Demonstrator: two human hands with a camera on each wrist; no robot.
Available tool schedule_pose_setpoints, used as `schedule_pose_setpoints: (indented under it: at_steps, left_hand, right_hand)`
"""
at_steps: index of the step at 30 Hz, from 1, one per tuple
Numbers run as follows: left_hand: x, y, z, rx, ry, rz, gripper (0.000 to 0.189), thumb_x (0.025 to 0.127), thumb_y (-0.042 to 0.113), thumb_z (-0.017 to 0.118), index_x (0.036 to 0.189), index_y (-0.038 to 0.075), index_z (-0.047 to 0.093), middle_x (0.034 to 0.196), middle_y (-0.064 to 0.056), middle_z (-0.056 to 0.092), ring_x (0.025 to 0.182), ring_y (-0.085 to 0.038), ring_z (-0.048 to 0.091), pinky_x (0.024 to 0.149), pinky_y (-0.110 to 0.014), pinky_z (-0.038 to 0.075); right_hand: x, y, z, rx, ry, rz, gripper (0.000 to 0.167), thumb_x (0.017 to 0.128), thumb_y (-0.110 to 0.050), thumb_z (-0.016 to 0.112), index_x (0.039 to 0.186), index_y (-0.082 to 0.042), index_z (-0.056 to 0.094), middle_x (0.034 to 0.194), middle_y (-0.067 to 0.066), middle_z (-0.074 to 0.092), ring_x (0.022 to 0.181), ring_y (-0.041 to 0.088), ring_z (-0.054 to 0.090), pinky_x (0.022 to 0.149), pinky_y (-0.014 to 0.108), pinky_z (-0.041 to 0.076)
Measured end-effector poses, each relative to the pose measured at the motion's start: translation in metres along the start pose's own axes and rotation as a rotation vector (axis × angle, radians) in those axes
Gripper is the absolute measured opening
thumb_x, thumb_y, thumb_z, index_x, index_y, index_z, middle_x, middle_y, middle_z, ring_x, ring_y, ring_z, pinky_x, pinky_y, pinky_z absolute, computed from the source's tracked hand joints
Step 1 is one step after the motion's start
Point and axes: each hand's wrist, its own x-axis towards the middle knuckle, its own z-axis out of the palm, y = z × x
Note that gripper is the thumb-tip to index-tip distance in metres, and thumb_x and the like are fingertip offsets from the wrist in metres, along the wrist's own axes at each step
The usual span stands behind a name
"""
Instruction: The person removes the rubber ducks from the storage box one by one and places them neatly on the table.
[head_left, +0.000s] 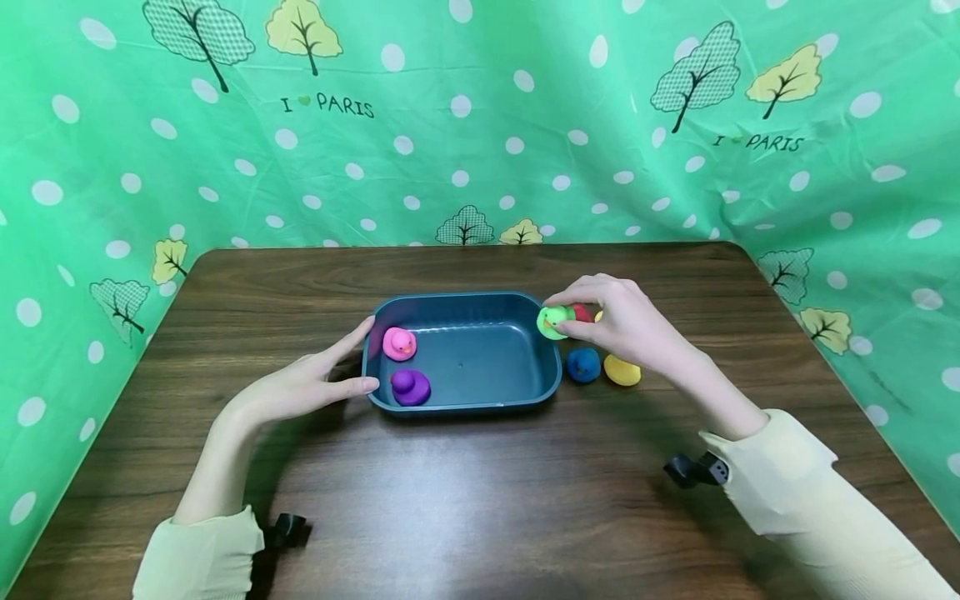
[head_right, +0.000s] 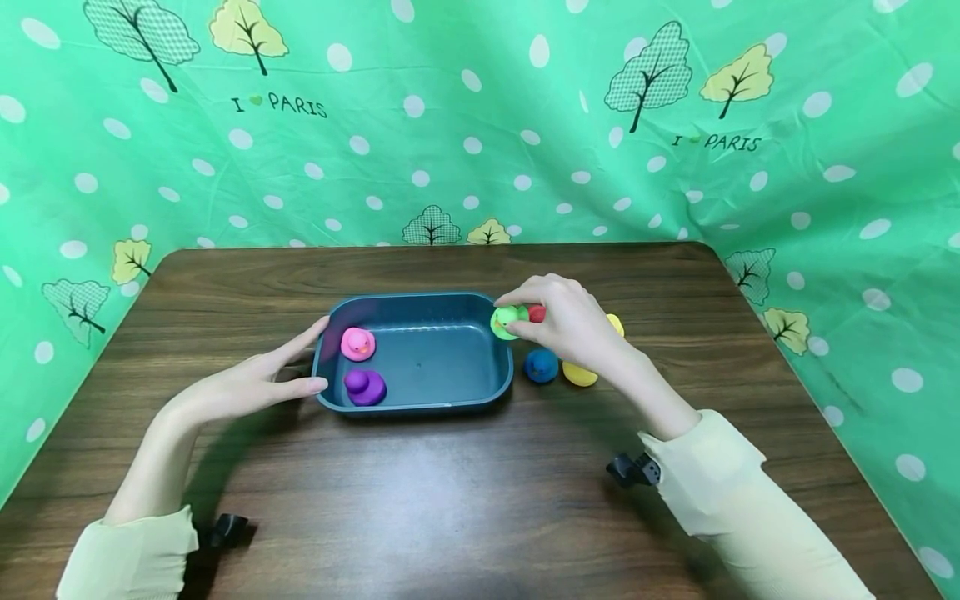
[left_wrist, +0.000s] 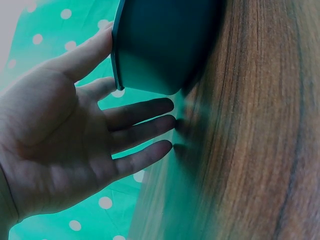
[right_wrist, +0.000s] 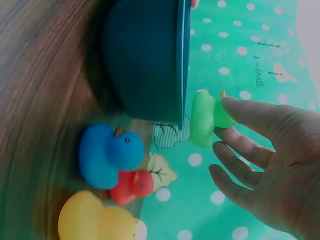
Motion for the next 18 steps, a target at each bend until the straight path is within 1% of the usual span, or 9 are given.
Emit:
schedule_pose_setpoints:
  at_steps: [3, 5, 8, 11, 18]
  left_hand:
    - [0.000, 0.000, 0.000, 0.000, 0.001, -0.001, 0.088, 0.099, 0.057, 0.060, 0.163, 0.047, 0.001, 0.175, -0.001, 0.008, 0.161, -0.041, 0.012, 0.121, -0.072, 0.024]
    - [0.000, -0.001, 0.000, 0.000, 0.001, -0.001, 0.087, 0.099, 0.056, 0.060, 0.163, 0.047, 0.001, 0.175, -0.001, 0.008, 0.161, -0.041, 0.012, 0.121, -0.072, 0.024]
    - [0.001, -0.001, 0.000, 0.000, 0.001, -0.004, 0.087, 0.099, 0.055, 0.060, 0.163, 0.047, 0.002, 0.175, -0.001, 0.008, 0.161, -0.041, 0.012, 0.121, -0.072, 0.024]
    - [0.001, -0.001, 0.000, 0.004, 0.000, -0.008, 0.087, 0.099, 0.057, 0.060, 0.163, 0.047, 0.002, 0.175, -0.001, 0.008, 0.161, -0.041, 0.012, 0.121, -0.071, 0.024]
    - [0.001, -0.003, 0.000, 0.003, 0.000, -0.011, 0.088, 0.098, 0.060, 0.060, 0.163, 0.047, 0.002, 0.175, -0.002, 0.008, 0.161, -0.040, 0.012, 0.122, -0.071, 0.023]
  right_hand:
    - [-0.006, 0.004, -0.003, -0.007, 0.008, 0.013, 0.025, 0.089, -0.011, 0.081, 0.114, -0.015, 0.080, 0.098, -0.002, 0.077, 0.090, 0.013, 0.061, 0.074, 0.024, 0.048]
    - [-0.010, 0.007, -0.006, -0.007, 0.009, 0.038, 0.025, 0.089, -0.012, 0.080, 0.114, -0.017, 0.080, 0.099, -0.004, 0.076, 0.091, 0.013, 0.061, 0.077, 0.024, 0.049]
    - [-0.016, 0.011, -0.010, -0.018, 0.014, 0.071, 0.027, 0.089, -0.012, 0.081, 0.115, -0.018, 0.080, 0.106, -0.003, 0.078, 0.100, 0.016, 0.066, 0.083, 0.029, 0.053]
    - [-0.022, 0.014, -0.013, -0.034, 0.018, 0.096, 0.029, 0.087, -0.011, 0.082, 0.115, -0.019, 0.080, 0.108, -0.003, 0.078, 0.105, 0.018, 0.068, 0.085, 0.033, 0.054]
    - [-0.031, 0.020, -0.017, -0.061, 0.023, 0.113, 0.031, 0.085, -0.010, 0.084, 0.115, -0.019, 0.080, 0.110, -0.002, 0.079, 0.106, 0.019, 0.068, 0.087, 0.028, 0.052]
